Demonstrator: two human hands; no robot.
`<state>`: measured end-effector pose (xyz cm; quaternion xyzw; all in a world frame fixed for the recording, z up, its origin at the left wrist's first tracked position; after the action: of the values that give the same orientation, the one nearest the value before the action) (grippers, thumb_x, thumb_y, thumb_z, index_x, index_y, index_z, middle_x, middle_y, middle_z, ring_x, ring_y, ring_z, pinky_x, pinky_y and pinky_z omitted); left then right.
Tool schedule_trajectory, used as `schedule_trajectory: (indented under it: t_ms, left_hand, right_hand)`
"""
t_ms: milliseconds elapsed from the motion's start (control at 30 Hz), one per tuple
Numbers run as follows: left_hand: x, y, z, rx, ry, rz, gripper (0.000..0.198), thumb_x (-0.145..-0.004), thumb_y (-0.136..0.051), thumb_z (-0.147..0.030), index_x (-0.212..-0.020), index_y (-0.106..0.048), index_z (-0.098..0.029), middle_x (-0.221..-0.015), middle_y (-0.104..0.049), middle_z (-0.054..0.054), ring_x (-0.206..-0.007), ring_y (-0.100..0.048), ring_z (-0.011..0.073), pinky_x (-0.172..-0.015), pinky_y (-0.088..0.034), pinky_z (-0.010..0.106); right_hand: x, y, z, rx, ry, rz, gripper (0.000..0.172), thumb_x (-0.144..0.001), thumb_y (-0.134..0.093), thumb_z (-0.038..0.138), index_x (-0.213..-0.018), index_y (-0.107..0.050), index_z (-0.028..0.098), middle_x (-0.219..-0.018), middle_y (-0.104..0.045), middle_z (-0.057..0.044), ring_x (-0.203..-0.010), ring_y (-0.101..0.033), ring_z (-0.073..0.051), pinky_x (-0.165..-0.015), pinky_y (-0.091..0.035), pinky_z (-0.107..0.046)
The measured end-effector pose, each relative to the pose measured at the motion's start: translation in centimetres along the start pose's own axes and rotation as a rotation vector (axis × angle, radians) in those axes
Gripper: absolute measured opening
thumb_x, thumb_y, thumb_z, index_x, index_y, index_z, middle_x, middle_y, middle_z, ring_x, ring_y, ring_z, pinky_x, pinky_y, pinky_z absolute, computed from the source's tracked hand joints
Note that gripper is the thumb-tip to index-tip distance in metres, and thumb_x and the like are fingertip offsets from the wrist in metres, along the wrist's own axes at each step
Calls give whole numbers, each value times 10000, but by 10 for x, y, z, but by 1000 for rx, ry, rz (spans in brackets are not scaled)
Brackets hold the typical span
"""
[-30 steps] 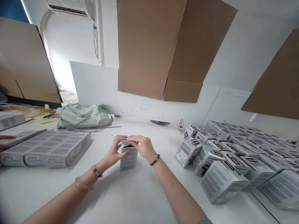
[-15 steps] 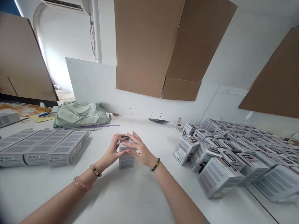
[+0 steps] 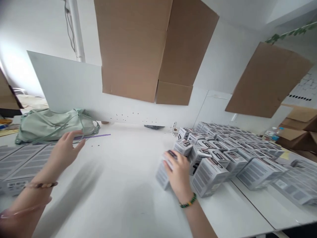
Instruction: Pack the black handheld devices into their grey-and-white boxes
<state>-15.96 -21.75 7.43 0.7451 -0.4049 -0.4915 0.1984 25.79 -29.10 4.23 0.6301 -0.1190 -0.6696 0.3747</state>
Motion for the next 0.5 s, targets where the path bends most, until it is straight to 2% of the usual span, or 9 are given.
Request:
schedule_trajectory:
  t_ms: [67,133,233,300,367,433,500]
  left_hand:
    - [-3,12,26,-126,139,23,488,-900,-492,-401,-1300,-461,-123,-1358,-477,203,-1289,-442,444,-1028,-363,624]
    - [1,15,49,-241,277,60,559,-848,-590,-419,-1263,-503,-55,-1380,-447,274,-1343,-326,528,-1021,-311,681]
    - [11,7,66,-321,373,109,498,-797,-667,-328,-1177,-572,-20,-1388,-445,319,-1371,-242,558,-1027,-260,691]
    - [16,-2,65,-328,364,134,416,-835,-599,-256,-1193,-579,-45,-1386,-466,297,-1376,-256,528,-1041,-231,676]
    - [17,-12,56,-301,328,155,383,-863,-519,-212,-1220,-574,-86,-1366,-494,269,-1356,-311,495,-1043,-212,674]
    - [17,-22,39,-241,284,175,406,-848,-504,-195,-1244,-565,-129,-1345,-509,251,-1304,-392,472,-1027,-234,680]
    - [17,-33,17,-146,221,187,484,-803,-552,-199,-1286,-536,-174,-1374,-475,237,-1276,-433,453,-1009,-294,665]
  right_hand:
    - [11,9,-33,190,-17,-68,380,-926,-500,391,-1200,-673,192,-1210,-628,-166,-1141,-537,-409,-955,-436,-642]
    - [17,12,-58,278,20,-115,397,-937,-448,404,-1181,-658,171,-1183,-650,-163,-1177,-525,-422,-1013,-374,-675]
    - [19,13,-75,290,91,-90,363,-953,-414,376,-1134,-652,169,-1148,-671,-147,-1125,-580,-385,-1024,-392,-649]
    - [16,15,-71,259,111,-118,345,-955,-423,363,-1116,-652,162,-1165,-657,-159,-1162,-562,-400,-1013,-404,-655]
    - [12,19,-57,177,113,-208,297,-949,-452,328,-1090,-652,159,-1180,-636,-174,-1244,-503,-421,-1009,-414,-652]
    - [7,20,-37,40,119,-301,212,-936,-492,262,-1053,-647,177,-1159,-628,-165,-1279,-481,-400,-1012,-434,-613]
    - [2,15,-12,-134,148,-296,170,-928,-507,204,-1043,-632,214,-1105,-635,-128,-1241,-522,-343,-1007,-458,-562]
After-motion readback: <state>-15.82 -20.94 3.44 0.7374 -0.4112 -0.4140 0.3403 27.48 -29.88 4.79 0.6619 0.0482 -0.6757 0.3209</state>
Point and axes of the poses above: each hand's wrist, its own x-axis away from the middle knuckle, its own y-axis out of the back of the hand, z = x × y, the point moved 1 cm from there along -x, towards the middle knuckle
